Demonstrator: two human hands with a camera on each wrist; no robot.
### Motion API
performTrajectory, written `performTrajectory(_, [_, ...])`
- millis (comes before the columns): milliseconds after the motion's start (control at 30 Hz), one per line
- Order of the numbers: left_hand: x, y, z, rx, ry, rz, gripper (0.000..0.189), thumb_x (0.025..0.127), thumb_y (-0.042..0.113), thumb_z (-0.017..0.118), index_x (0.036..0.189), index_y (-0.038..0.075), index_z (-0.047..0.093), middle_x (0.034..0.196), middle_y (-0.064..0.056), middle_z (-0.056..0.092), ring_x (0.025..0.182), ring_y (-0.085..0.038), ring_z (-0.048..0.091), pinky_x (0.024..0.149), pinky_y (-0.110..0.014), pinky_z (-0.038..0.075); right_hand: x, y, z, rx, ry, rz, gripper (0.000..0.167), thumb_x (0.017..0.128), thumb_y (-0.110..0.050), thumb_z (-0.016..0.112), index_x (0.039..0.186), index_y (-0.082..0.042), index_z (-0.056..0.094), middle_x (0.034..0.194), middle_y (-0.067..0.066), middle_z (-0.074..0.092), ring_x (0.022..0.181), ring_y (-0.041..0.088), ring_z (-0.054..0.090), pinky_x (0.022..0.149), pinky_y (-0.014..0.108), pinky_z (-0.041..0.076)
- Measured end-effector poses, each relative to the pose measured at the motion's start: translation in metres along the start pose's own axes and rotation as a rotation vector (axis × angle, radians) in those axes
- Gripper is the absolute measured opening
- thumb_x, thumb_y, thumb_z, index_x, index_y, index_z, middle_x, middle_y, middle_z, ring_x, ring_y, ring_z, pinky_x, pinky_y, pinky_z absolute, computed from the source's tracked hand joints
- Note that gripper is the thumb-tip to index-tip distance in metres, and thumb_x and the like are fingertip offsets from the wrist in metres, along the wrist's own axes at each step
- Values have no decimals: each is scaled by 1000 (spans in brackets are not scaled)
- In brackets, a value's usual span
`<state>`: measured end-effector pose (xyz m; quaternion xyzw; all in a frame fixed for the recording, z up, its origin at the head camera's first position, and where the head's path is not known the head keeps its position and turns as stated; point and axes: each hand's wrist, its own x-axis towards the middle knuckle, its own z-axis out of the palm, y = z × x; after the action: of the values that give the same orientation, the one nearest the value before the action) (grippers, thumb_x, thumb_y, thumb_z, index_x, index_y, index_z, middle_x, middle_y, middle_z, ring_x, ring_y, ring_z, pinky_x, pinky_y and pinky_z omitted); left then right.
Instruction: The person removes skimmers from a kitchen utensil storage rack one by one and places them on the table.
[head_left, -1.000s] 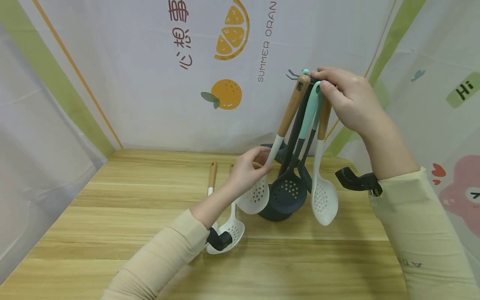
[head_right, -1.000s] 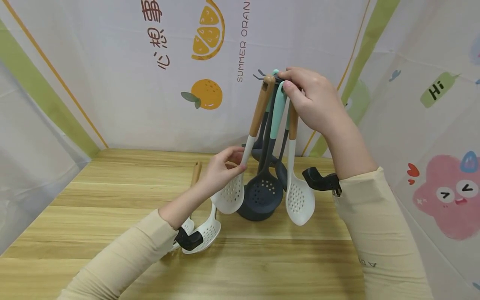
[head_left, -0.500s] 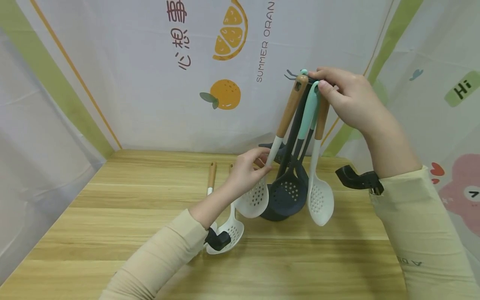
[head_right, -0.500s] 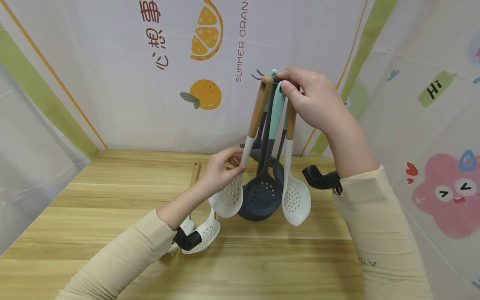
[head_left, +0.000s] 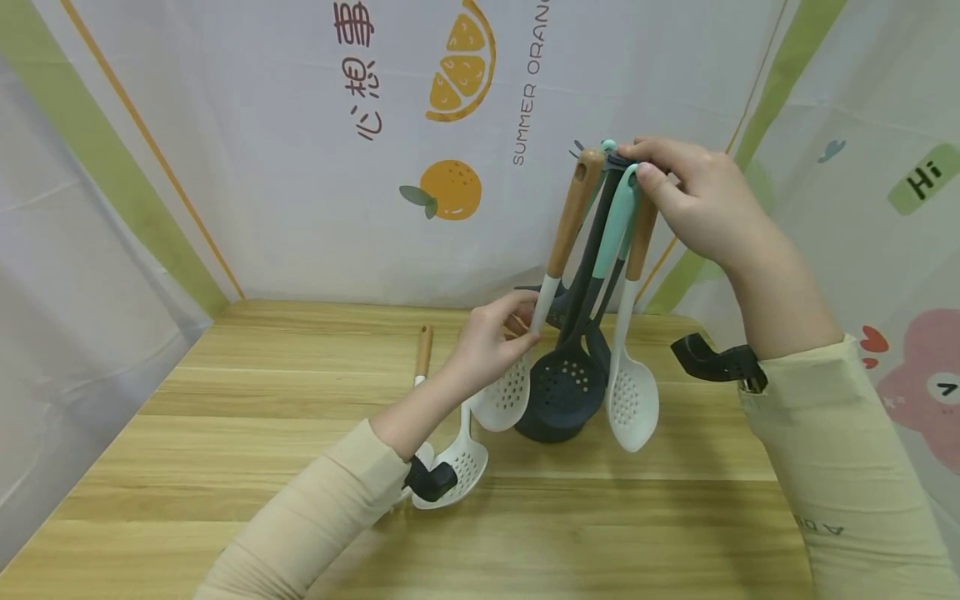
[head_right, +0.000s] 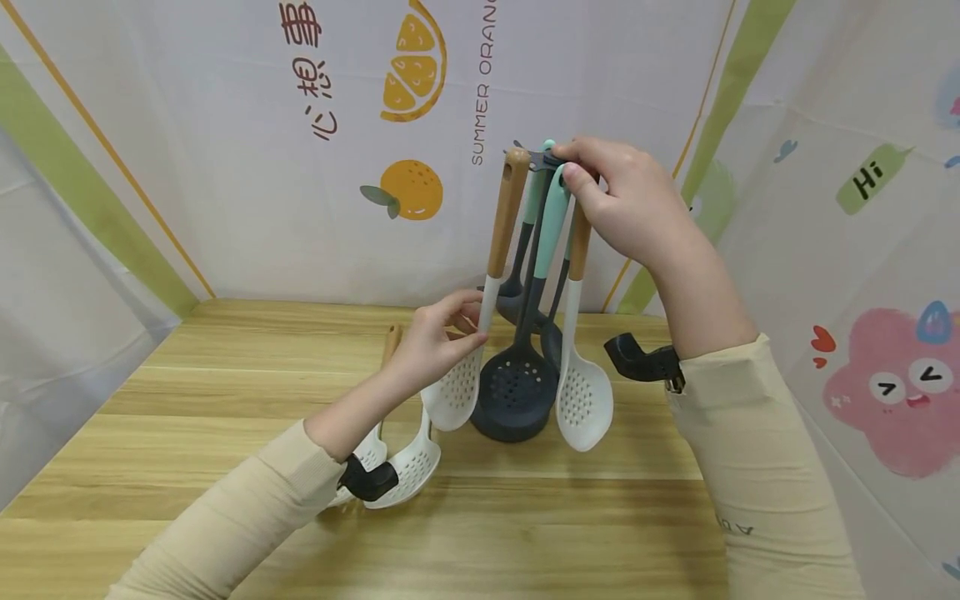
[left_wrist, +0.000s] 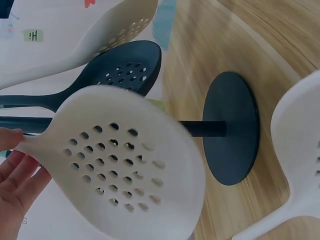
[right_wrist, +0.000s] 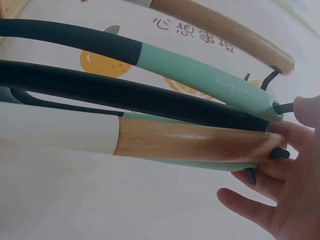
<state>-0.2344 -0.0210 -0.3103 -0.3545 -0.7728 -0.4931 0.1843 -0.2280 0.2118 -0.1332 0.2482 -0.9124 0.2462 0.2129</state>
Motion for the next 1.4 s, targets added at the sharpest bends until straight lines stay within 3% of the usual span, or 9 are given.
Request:
performTrajectory(167, [-2,0,-4,-27,-11,9,43,81,-9,69,121,0,58,86,-9,64,75,-19,67,66,-24,54,0,0,0,-42,1,-7,42,102,-30,36,138,-16,53,139,5,49,93,32,45,76,47,34])
performTrajectory(533, [-8,-2,-20,-30,-7,-20,50,80,-9,70,127,-2,56,86,-12,65,73,-21,67,65,-29,55,0,-3,1,-83,-13,26,43,103,-32,35,140,-19,50,143,4,46,105,33,43,84,54,33])
performTrajectory(833, [-15,-3,-35,-11,2,-46,53,80,-10,70,129,-2,54,86,-11,65,72,-20,66,62,-28,54,1,-6,2,-124,-5,37,42,103,-34,36,139,-19,51,141,6,49,123,34,42,91,58,33])
performTrajectory(1067, [-23,-10,-46,-17,22,-70,56,77,-15,70,130,-7,52,85,-15,64,71,-24,65,64,-32,55,0,-6,3,-141,16,50,42,102,-36,37,138,-22,53,138,6,51,109,32,44,81,54,34])
performTrajectory(1233, [-27,-14,-52,17,25,-92,56,78,-13,69,130,-7,52,83,-13,65,74,-24,65,69,-36,54,0,-8,4,-162,26,66,42,102,-38,38,137,-21,53,125,7,57,102,30,43,75,51,33])
performTrajectory(1400, [-31,-17,-59,47,26,-133,56,78,-12,69,130,-7,52,81,-12,66,75,-24,63,71,-40,52,0,-9,6,-165,35,85,42,102,-39,38,136,-21,54,119,7,59,105,30,44,76,53,34])
